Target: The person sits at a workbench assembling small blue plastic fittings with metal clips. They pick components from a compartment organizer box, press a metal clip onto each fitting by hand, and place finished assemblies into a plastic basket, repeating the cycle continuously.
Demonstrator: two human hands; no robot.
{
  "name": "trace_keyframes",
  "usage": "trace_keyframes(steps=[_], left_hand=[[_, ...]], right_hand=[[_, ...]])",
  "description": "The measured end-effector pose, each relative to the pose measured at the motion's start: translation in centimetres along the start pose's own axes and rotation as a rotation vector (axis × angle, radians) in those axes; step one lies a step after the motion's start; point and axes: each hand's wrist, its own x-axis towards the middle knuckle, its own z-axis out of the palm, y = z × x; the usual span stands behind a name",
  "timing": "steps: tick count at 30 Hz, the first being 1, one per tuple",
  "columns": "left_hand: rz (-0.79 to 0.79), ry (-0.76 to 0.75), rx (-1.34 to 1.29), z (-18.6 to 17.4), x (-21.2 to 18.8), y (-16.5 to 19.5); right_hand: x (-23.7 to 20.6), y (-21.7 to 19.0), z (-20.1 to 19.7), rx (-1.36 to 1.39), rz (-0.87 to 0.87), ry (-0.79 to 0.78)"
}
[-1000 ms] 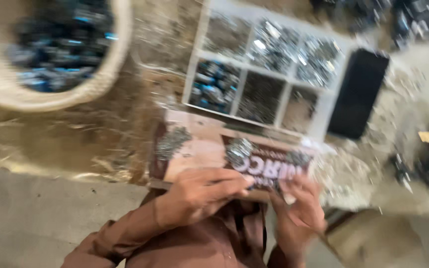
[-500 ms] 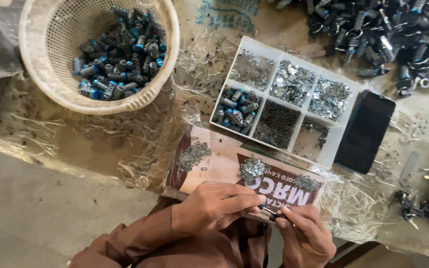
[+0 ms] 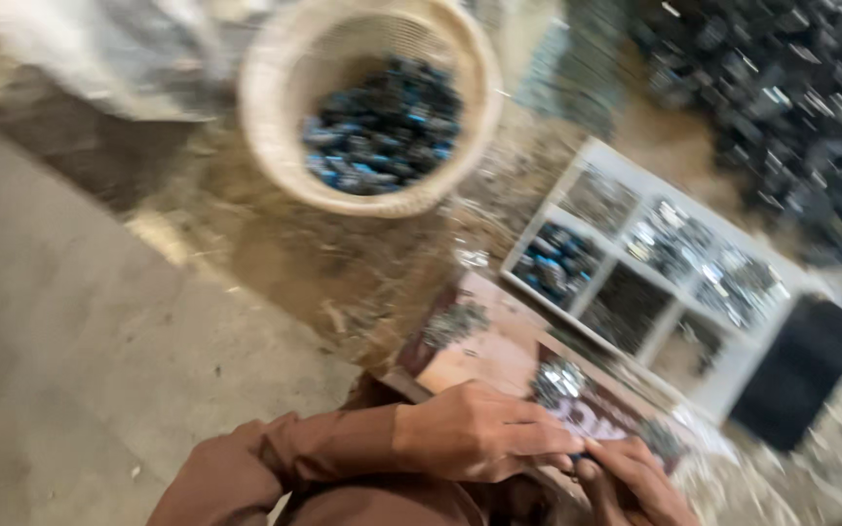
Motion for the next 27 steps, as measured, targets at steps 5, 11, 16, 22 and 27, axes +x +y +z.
trace_keyframes(steps=[5, 11, 16, 22, 27], left_hand=[[-0.05, 0.023, -0.019, -0.5, -0.8, -0.2], [-0.054, -0.058, -0.088, -1.2, -0.7, -0.4], [-0.099, -0.105, -0.021, -1.4, 0.2, -0.9], [-0.146, -0.072, -0.226, 0.7, 0.8, -1.0], [-0.108, -0.088, -0.289, 0.4, 1.3, -1.6]], right_hand=[[-1.2, 8.7, -0.4, 0.047, -0.075, -0.062], [-3.4, 11.6, -2.3, 0.232, 0.053, -0.16], [-2.7, 1.9, -0.8, 0.102, 0.281, 0.127], [-0.8, -8.2, 1.4, 0.075, 0.231, 0.235], [1.3, -9.4, 2.2, 0.128, 0.208, 0.199]])
